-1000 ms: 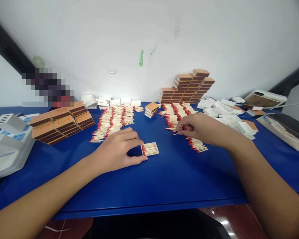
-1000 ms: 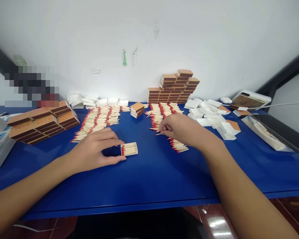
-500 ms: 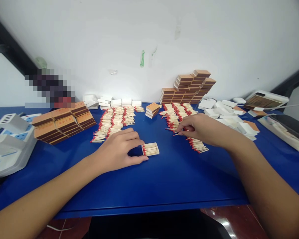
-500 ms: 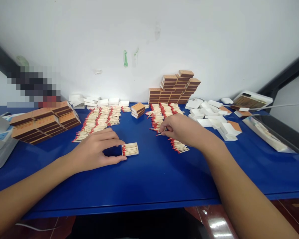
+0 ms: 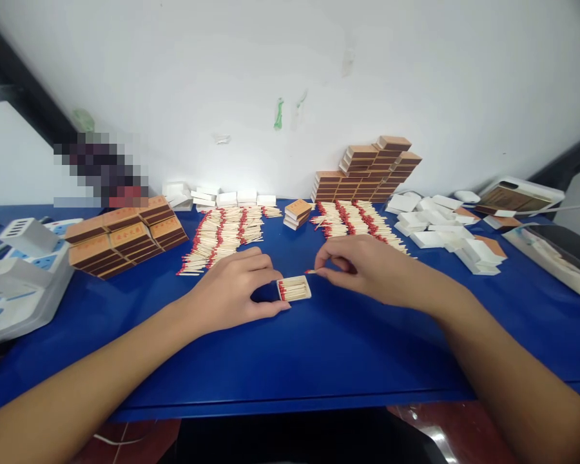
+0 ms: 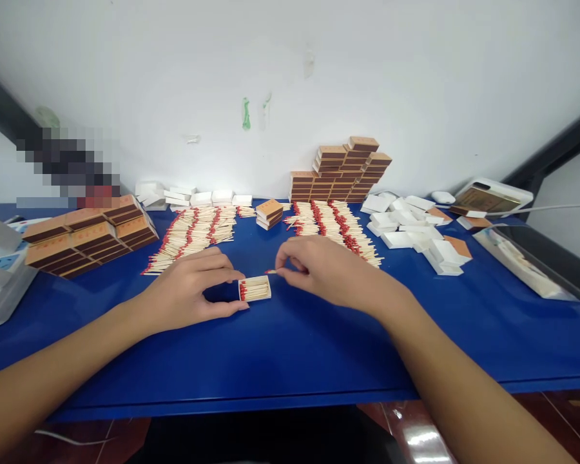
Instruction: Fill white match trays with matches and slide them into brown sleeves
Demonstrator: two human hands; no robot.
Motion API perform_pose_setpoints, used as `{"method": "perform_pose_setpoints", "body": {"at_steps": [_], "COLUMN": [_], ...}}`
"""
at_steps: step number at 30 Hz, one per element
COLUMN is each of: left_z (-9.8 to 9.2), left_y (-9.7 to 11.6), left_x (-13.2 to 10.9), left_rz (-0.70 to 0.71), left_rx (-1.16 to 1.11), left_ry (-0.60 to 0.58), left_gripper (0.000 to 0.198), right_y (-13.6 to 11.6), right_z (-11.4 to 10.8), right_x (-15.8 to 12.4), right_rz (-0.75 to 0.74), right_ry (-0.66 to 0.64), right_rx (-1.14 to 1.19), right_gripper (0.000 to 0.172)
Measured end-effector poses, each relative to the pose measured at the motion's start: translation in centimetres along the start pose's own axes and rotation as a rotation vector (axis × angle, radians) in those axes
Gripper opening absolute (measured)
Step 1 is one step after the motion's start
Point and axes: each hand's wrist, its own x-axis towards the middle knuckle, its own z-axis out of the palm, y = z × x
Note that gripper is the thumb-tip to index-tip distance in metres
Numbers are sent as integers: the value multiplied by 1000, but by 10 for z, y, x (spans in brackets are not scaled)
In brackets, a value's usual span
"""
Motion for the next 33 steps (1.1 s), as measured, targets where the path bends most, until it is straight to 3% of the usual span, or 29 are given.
{"method": "perform_pose_setpoints", "body": {"at_steps": [6,14,23,29,33], "left_z": [1,0,0,0,0], "left_y": [1,0,0,0,0], "left_x": [1,-1,0,0,-1], "left_rz": [18,-4,-1,-9,-3], "left_rx": [8,-14,-28,-18,-32], "left_ry": [22,19,7,-4,-10], "left_gripper": [28,29,28,29,29], "right_y": [-35,2,-16,-10,-9], "right_z": [23,-3,19,13,16], "right_x": [7,-3,4,3,5], "right_rz": [-125,33,-51,-27,-50], "right_ry": [-1,146,0,21,-42], "right_rx": [16,-8,101,116,151], "right_gripper": [15,17,14,13,11]}}
